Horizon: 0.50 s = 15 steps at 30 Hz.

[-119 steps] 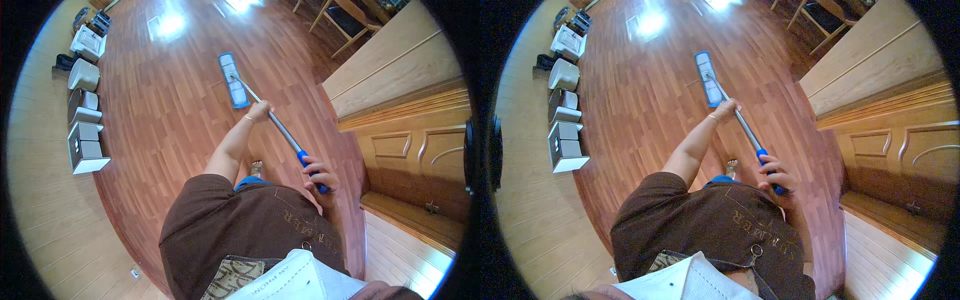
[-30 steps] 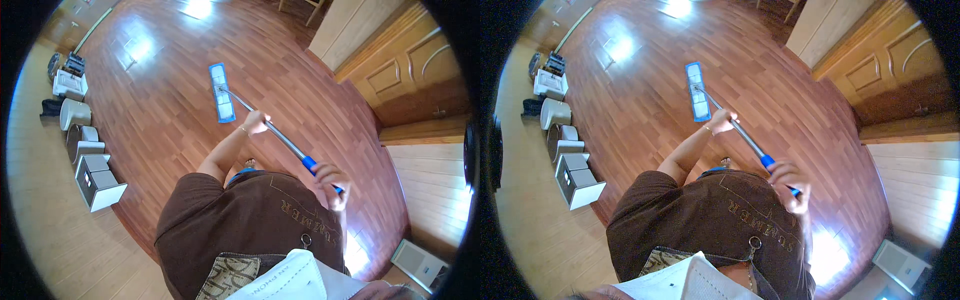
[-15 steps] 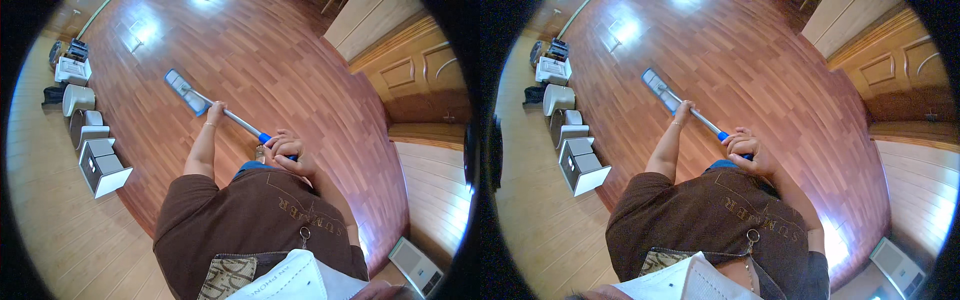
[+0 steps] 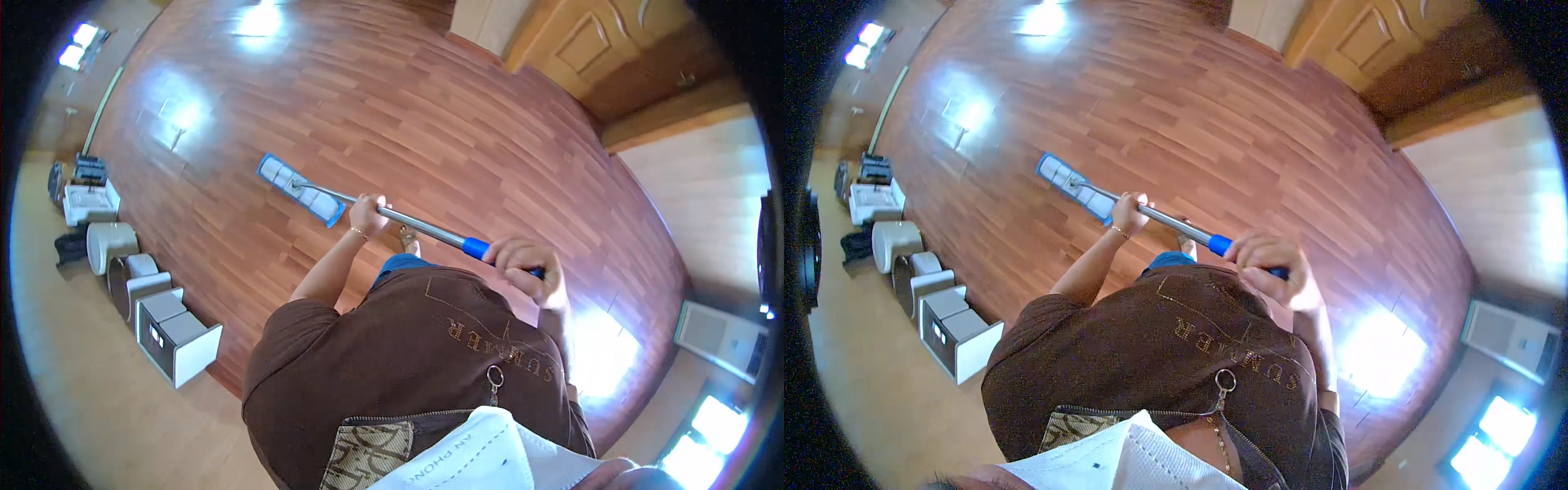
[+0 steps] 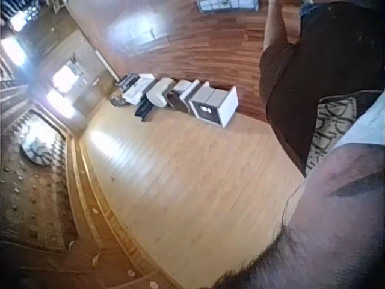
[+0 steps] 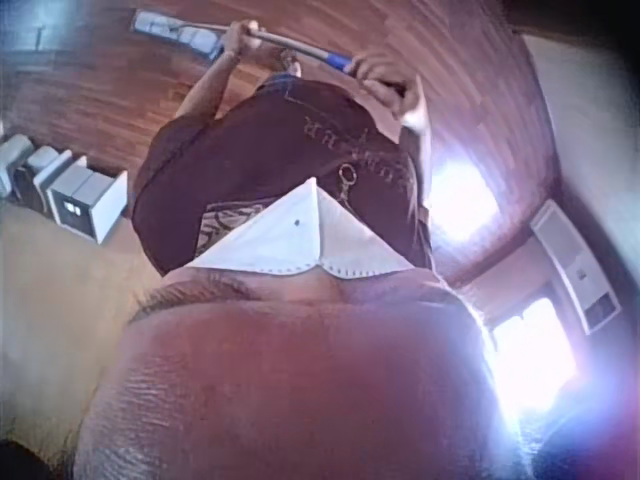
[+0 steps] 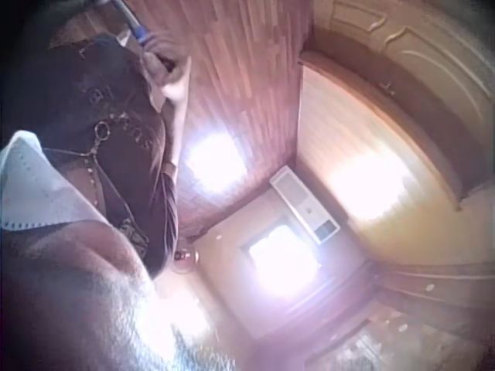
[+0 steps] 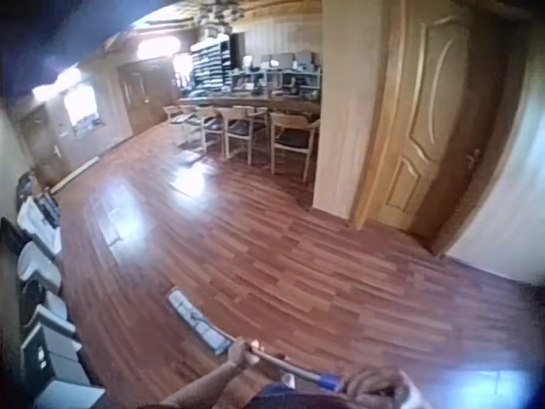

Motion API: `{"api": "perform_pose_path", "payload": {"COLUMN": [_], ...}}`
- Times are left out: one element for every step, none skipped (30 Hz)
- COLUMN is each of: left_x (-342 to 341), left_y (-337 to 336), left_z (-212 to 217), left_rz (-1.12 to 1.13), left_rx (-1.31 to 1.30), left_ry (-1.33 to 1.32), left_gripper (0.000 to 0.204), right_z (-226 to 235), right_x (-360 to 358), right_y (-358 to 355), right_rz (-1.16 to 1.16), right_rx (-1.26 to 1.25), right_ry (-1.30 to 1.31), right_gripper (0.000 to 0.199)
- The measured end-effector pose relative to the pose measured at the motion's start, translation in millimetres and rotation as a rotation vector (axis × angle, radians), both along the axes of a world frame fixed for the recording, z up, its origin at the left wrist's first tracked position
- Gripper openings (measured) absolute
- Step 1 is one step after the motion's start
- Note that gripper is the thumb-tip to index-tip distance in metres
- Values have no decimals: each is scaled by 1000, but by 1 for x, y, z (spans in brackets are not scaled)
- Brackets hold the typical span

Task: The person cleans the wooden floor by wiping it across different areas of the room using a flat mop.

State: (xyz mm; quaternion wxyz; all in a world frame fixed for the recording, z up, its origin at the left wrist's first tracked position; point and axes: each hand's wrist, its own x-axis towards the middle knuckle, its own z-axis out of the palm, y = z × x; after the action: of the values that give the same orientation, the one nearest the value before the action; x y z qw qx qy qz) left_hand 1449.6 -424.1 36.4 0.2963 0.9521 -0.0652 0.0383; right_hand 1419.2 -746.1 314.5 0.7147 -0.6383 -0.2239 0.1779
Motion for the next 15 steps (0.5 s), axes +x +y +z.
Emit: {"api": "perform_pose_path", "payload": {"left_x": [1,2,7,14,20,28,37,48,60,74,90,106,123,135,150], "left_y": [16,28,36,44,58,62,65,70,75,78,81,84,86,90,88], "left_z": [1,-5,-7,-9,-18,-18,-17,-19,-16,-12,-8,-6,-3,-7,1], "left_rz": [-69,-70,-127,-186,-225,-264,-303,-342,-397,-451,-544,-626,-707,-756,-783], "left_rx": [21,-18,-58,-99,-95,-100,-105,-100,-149,-198,-225,-244,-263,-311,-342], "left_ry": [-5,13,1,-11,-9,12,32,74,102,130,121,113,105,-6,30], "left_gripper": [27,28,28,28,29,30,31,26,27,27,27,27,27,32,31], "right_z": [5,5,5,6,14,19,22,27,32,37,44,51,58,72,84], "right_x": [-12,-22,-29,-35,-40,-42,-43,-42,-42,-39,-34,-26,-17,-7,7], "right_y": [20,39,56,73,96,110,123,143,159,176,193,209,224,241,255], "right_rz": [-55,-133,-171,-212,-277,-308,-339,-424,-481,-537,-595,-623,-650,-687,-716], "right_rx": [-2,-3,-4,-8,-73,-90,-107,-114,-153,-193,-232,-270,-310,-340,-370], "right_ry": [-41,-39,-87,-135,-82,-100,-119,-131,-147,-162,-201,-229,-258,-287,-309], "right_gripper": [17,14,12,10,7,7,8,7,6,5,4,5,5,6,7]}}
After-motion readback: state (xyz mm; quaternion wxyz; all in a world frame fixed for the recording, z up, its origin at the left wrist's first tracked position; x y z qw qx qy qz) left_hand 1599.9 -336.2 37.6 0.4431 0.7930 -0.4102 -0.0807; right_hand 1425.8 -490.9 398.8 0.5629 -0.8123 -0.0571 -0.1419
